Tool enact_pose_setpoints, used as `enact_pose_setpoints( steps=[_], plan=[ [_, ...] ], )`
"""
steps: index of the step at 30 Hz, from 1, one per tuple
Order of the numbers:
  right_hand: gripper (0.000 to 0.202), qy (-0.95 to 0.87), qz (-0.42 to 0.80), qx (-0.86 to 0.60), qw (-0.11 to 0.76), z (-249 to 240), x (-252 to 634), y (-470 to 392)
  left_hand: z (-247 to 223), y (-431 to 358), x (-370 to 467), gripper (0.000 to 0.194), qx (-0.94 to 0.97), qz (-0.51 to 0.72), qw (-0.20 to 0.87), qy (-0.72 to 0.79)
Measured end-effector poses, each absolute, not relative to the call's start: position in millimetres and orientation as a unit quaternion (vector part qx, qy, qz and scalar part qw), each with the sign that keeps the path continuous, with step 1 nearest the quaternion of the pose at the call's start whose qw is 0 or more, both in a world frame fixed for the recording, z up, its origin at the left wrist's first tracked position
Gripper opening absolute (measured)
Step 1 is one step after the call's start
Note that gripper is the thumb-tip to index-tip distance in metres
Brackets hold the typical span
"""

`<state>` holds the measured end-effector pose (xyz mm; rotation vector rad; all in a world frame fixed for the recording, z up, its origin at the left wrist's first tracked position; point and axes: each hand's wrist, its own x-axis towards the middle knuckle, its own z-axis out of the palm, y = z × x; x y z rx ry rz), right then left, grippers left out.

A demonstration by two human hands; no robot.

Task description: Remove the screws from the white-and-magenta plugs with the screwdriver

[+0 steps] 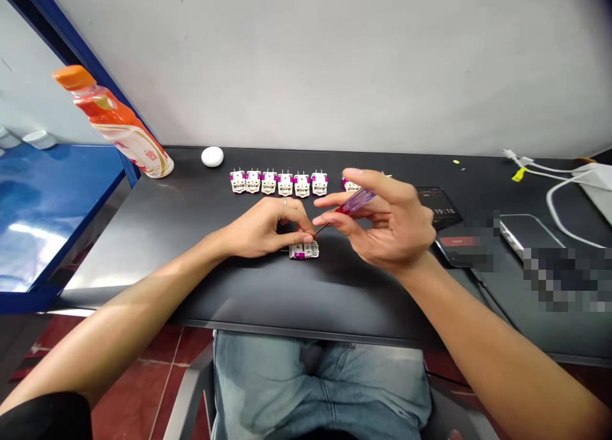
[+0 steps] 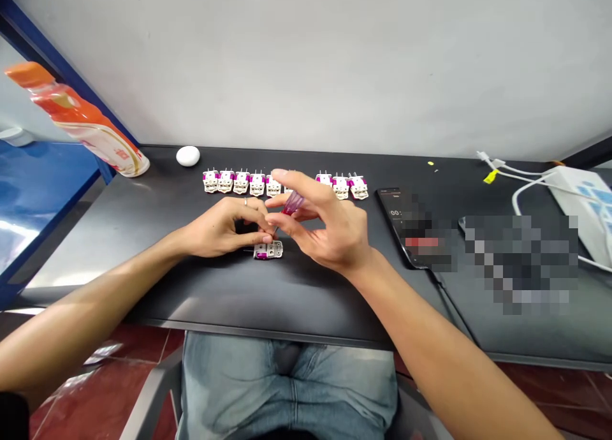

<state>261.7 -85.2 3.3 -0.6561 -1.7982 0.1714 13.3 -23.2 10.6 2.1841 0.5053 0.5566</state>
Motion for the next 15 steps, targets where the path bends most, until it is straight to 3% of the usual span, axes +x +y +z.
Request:
enact_pose_setpoints(
  steps=[5,15],
  plan=[
    [0.084,-0.826,0.160,-0.230,0.489,8.5,263.6,-85.1,12.5,-26.9,17.0,0.028,0.873,0.196,0.405,0.187],
    [0.066,-0.837,0.155,-0.239,0.468,13.2,261.9,-87.2,12.1,-28.3,16.5,0.017,0.869,0.175,0.435,0.158]
  ],
)
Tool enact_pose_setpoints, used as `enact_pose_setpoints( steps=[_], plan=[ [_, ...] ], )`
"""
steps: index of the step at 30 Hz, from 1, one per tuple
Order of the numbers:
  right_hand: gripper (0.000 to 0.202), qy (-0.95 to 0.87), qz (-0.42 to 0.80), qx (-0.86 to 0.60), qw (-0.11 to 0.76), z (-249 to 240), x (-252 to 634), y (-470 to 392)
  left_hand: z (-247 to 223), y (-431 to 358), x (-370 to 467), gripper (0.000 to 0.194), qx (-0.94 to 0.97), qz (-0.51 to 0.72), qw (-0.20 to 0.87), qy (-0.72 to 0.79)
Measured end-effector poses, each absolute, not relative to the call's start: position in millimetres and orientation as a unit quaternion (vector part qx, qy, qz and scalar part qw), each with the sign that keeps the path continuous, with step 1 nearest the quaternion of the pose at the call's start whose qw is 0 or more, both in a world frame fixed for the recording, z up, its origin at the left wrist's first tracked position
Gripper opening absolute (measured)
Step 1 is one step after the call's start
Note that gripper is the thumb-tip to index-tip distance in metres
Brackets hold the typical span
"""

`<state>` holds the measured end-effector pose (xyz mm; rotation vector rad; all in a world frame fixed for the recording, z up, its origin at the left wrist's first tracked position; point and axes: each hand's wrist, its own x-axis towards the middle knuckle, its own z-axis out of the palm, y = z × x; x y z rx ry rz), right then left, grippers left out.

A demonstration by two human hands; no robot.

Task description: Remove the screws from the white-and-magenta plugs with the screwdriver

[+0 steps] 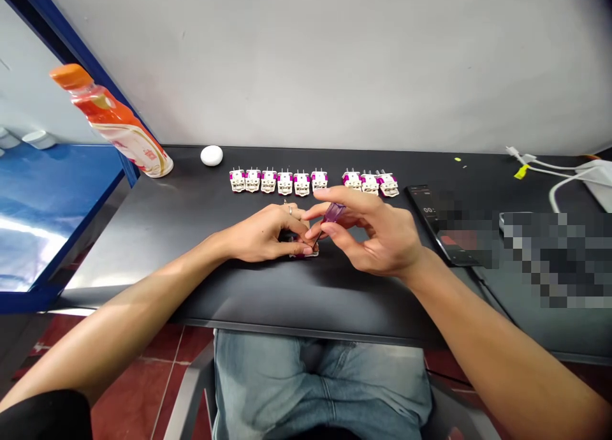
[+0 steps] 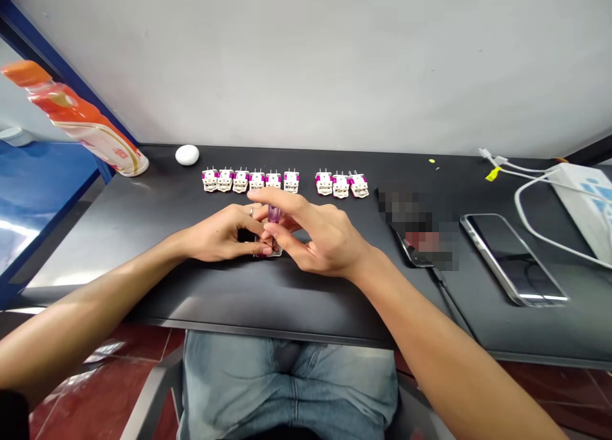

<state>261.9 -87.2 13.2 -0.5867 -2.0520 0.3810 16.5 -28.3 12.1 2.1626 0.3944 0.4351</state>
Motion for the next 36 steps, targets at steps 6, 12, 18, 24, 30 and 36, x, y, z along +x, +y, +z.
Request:
enact_pose_setpoints(
  steps=[6,12,18,24,30,36],
  plan=[
    [0.062,-0.833,0.168,-0.243,0.469,12,262,-87,10,-27,16,0.019,0.868,0.163,0.439,0.162],
    [0.048,-0.830,0.178,-0.248,0.466,9,263,-85,12,-26,16,0.019,0.872,0.155,0.435,0.166],
    [0.046,-0.815,0.202,-0.253,0.481,9,266,-83,18,-24,11,0.013,0.884,0.177,0.404,0.156],
    [0.045,-0.815,0.192,-0.233,0.494,11,267,-83,19,-23,9,0.010,0.884,0.177,0.405,0.150],
    [0.043,-0.812,0.216,-0.253,0.479,16,266,-85,19,-23,10,0.009,0.885,0.167,0.407,0.151],
    [0.038,-0.817,0.204,-0.241,0.482,17,267,-84,21,-23,10,0.012,0.888,0.165,0.405,0.145]
  ],
)
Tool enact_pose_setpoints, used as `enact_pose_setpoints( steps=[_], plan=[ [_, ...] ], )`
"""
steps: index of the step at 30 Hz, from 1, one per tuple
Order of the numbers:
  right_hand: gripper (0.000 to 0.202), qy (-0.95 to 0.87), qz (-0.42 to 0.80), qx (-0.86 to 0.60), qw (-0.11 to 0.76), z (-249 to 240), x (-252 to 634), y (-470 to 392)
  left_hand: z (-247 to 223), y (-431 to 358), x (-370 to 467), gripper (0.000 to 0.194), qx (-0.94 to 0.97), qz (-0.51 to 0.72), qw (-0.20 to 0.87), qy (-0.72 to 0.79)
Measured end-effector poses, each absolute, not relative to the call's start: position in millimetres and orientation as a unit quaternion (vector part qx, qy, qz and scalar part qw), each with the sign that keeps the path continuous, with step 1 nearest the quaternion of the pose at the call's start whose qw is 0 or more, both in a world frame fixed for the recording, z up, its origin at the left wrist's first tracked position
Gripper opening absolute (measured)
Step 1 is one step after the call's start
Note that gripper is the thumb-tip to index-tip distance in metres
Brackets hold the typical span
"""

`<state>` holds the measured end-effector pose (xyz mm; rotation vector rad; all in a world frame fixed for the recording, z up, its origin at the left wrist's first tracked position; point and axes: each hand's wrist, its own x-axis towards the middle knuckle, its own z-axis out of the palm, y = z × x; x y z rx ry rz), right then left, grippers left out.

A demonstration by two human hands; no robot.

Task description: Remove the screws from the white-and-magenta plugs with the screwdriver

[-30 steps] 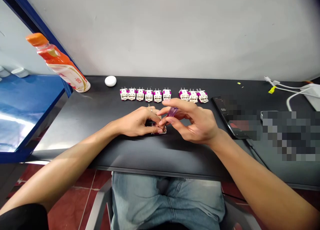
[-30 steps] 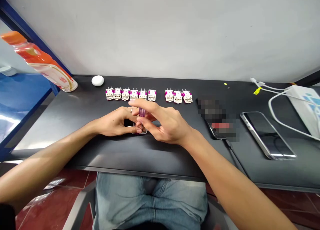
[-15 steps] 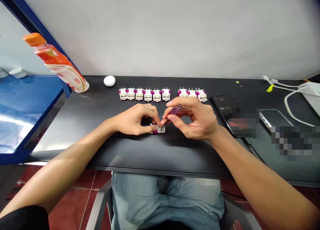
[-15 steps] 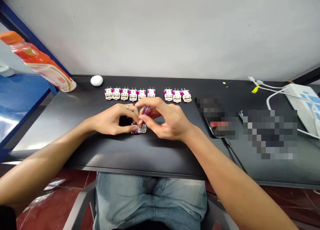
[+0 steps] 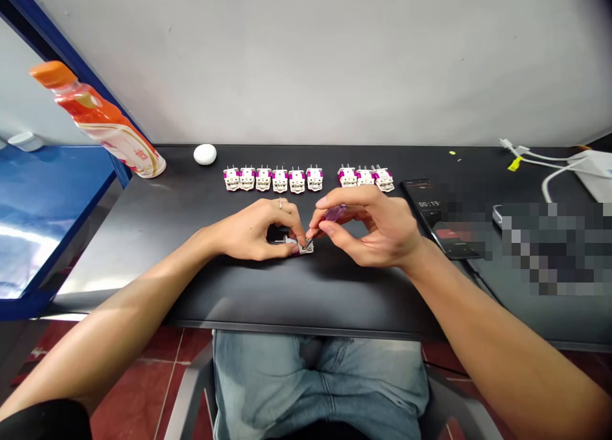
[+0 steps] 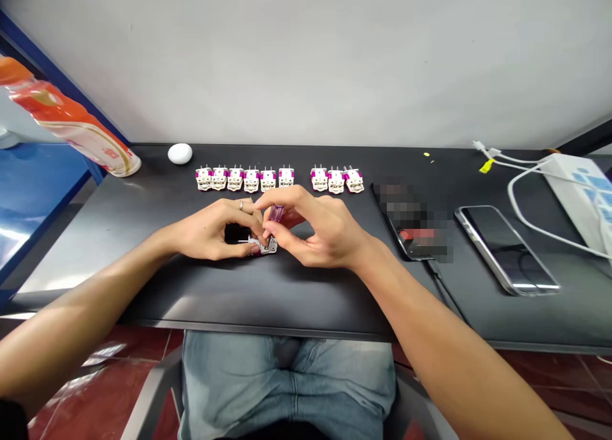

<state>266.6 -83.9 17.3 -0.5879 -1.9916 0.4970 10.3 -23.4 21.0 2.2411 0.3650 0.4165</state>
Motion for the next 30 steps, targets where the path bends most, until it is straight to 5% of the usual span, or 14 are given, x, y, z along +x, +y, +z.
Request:
enact_pose_setpoints(
  steps=[17,24,30],
  plan=[
    [0.049,-0.875,0.148,-0.181,0.423,19.5,264.2,-87.8,15.8,-22.6,9.1,0.006,0.905,0.192,0.350,0.146],
    [0.033,-0.877,0.007,-0.197,0.438,19.5,258.1,-92.6,15.2,-19.3,7.2,0.007,0.906,0.186,0.358,0.125],
    [0.040,-0.880,0.086,-0.203,0.420,19.8,258.0,-92.4,14.0,-19.5,7.5,0.007,0.908,0.197,0.342,0.143]
  ],
)
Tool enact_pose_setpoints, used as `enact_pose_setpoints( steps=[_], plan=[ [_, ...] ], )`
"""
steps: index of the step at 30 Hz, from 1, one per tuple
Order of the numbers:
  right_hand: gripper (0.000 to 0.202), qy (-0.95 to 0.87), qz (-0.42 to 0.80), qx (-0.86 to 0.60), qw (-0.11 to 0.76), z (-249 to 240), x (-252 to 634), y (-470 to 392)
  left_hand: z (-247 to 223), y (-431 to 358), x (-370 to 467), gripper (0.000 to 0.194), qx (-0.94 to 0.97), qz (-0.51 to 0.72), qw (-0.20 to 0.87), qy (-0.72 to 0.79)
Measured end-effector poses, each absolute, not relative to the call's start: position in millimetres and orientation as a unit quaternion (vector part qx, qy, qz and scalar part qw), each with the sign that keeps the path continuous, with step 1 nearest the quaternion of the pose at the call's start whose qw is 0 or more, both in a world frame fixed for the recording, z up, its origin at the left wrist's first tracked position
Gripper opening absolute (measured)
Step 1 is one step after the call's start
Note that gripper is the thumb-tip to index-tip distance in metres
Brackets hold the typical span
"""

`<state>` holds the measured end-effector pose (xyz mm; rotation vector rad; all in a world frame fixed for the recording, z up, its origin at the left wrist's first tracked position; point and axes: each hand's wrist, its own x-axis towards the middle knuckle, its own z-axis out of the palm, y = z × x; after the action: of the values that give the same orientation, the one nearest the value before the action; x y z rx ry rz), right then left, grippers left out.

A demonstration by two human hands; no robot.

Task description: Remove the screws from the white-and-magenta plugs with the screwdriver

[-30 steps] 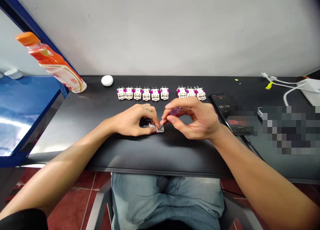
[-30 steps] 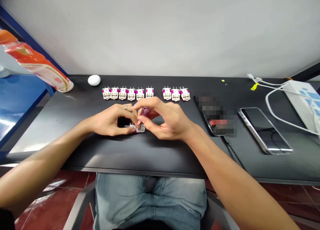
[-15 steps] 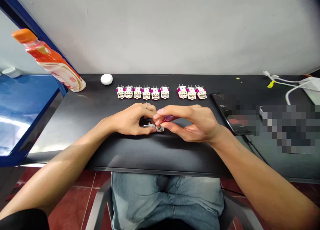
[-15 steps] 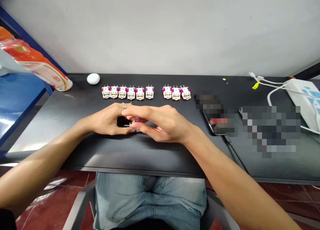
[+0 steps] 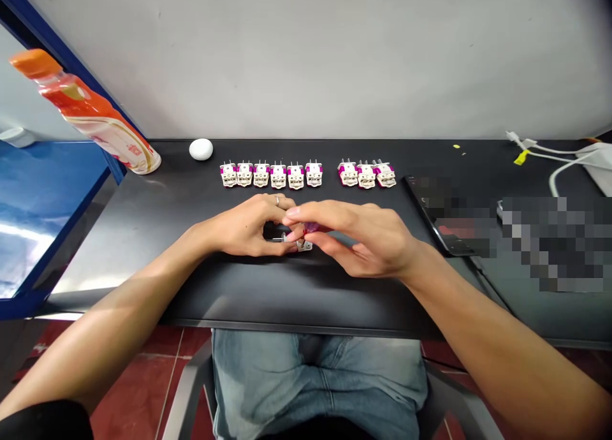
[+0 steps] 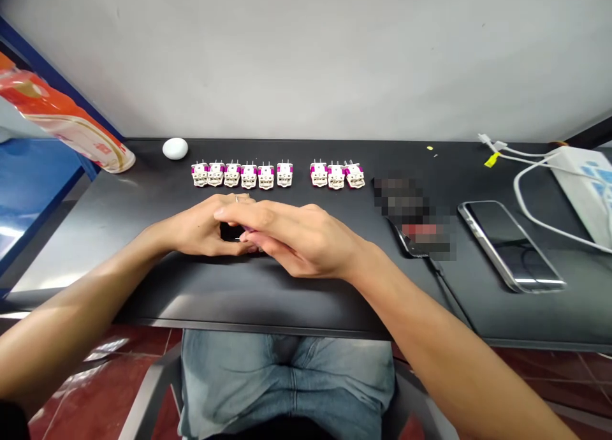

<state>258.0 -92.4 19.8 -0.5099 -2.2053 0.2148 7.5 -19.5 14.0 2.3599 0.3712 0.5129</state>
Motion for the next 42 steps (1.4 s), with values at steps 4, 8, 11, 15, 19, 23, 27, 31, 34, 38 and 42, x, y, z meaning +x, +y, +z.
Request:
enact_pose_setpoints(
  steps=[4,8,11,15,19,23,27,31,34,38,42],
  plan=[
    [0.033,-0.854,-0.032,-0.233,0.463,19,258,-94,15,-19,8,0.005,0.907,0.195,0.353,0.124],
    [0.042,-0.870,0.076,-0.222,0.434,18,259,-92,14,-20,9,0.001,0.904,0.203,0.353,0.129],
    [0.050,-0.877,0.162,-0.217,0.396,19,260,-90,13,-21,9,0.007,0.903,0.207,0.353,0.131],
    [0.040,-0.896,0.114,-0.210,0.374,22,259,-91,12,-18,8,0.002,0.906,0.199,0.353,0.122],
    [0.039,-0.927,0.081,-0.213,0.297,32,255,-93,13,-12,6,0.010,0.915,0.166,0.353,0.105],
    [0.056,-0.960,0.059,-0.203,0.186,55,241,-89,9,-6,6,0.018,0.914,0.164,0.358,0.100],
    [0.068,-0.977,0.104,-0.171,0.077,76,231,-77,2,-5,5,0.017,0.913,0.174,0.355,0.103],
    [0.046,-0.958,0.164,-0.177,0.155,65,241,-67,3,-10,5,0.003,0.900,0.188,0.381,0.094],
    [0.050,-0.906,0.211,-0.189,0.316,38,257,-69,7,-15,6,0.005,0.894,0.204,0.385,0.107],
    [0.059,-0.835,0.265,-0.213,0.433,5,270,-83,11,-15,7,0.009,0.904,0.179,0.375,0.101],
    [0.070,-0.794,0.340,-0.159,0.479,-5,271,-91,13,-14,7,0.010,0.903,0.170,0.379,0.108]
  ],
)
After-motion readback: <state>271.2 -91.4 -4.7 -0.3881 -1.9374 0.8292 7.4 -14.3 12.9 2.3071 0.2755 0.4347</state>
